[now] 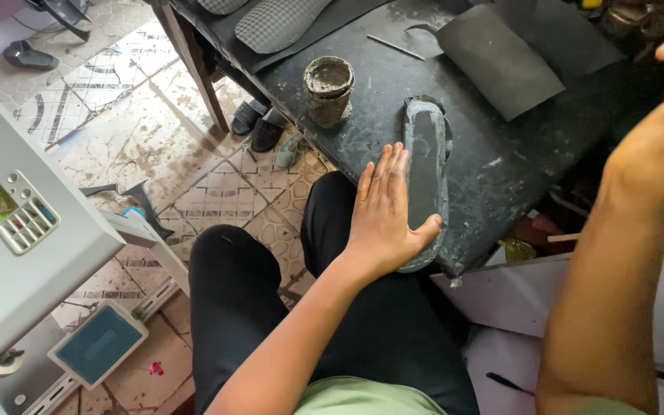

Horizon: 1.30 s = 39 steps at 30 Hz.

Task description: The recorder is applying adhesive to a shoe sole and then attaching it to the shoe upper.

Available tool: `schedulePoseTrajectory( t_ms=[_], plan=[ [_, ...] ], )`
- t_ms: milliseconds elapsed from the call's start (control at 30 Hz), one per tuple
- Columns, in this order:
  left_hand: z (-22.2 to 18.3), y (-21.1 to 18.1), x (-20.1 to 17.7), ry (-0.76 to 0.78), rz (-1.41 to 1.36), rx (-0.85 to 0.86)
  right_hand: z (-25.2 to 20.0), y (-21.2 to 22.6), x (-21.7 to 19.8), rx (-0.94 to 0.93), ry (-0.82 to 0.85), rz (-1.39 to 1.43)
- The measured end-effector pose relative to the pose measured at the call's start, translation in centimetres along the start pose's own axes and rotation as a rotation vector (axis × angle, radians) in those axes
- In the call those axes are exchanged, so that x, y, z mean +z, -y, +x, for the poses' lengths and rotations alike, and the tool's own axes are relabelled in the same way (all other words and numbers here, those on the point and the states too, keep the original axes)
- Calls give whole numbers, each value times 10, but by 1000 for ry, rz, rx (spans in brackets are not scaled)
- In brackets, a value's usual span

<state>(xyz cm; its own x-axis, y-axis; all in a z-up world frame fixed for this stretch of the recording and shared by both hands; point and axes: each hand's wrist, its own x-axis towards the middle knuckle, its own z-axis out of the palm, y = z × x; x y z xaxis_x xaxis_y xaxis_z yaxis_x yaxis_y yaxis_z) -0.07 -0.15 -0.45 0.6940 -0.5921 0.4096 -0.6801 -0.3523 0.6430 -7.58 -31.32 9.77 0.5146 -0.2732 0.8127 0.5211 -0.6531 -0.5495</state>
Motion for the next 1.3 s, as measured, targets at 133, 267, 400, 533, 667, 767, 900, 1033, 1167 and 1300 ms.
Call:
schedulePoseTrajectory(
  t_ms=[133, 267, 400, 533, 667, 767, 900, 1033, 1167, 1300],
  plan=[
    [0, 2, 1, -5, 5, 6, -12, 74, 63, -145, 59, -262],
    [0, 2, 2, 3, 10, 9, -62, 81, 83, -100, 205, -608],
    [0, 2, 1, -9, 19, 11, -90, 74, 89, 18, 290, -635],
    [2, -1, 0, -2, -14, -28, -95, 77, 91, 36, 284, -576],
    [0, 6, 7, -19, 26, -2, -77, 90, 108, 14, 263, -490],
    [0, 10, 11, -17, 35, 22, -49, 97, 136, -87, 263, -419],
    [-1, 15, 15, -35, 45, 40, -9, 91, 190, -243, 359, -319],
    [0, 16, 15, 69, 58, -20, 11, 68, 241, -305, 502, -429],
    [1, 19, 16, 34, 77, 11, 4, 51, 253, -409, 553, -608],
    [0, 18, 16, 48, 50, 2, 14, 73, 241, -360, 643, -627]
  ],
)
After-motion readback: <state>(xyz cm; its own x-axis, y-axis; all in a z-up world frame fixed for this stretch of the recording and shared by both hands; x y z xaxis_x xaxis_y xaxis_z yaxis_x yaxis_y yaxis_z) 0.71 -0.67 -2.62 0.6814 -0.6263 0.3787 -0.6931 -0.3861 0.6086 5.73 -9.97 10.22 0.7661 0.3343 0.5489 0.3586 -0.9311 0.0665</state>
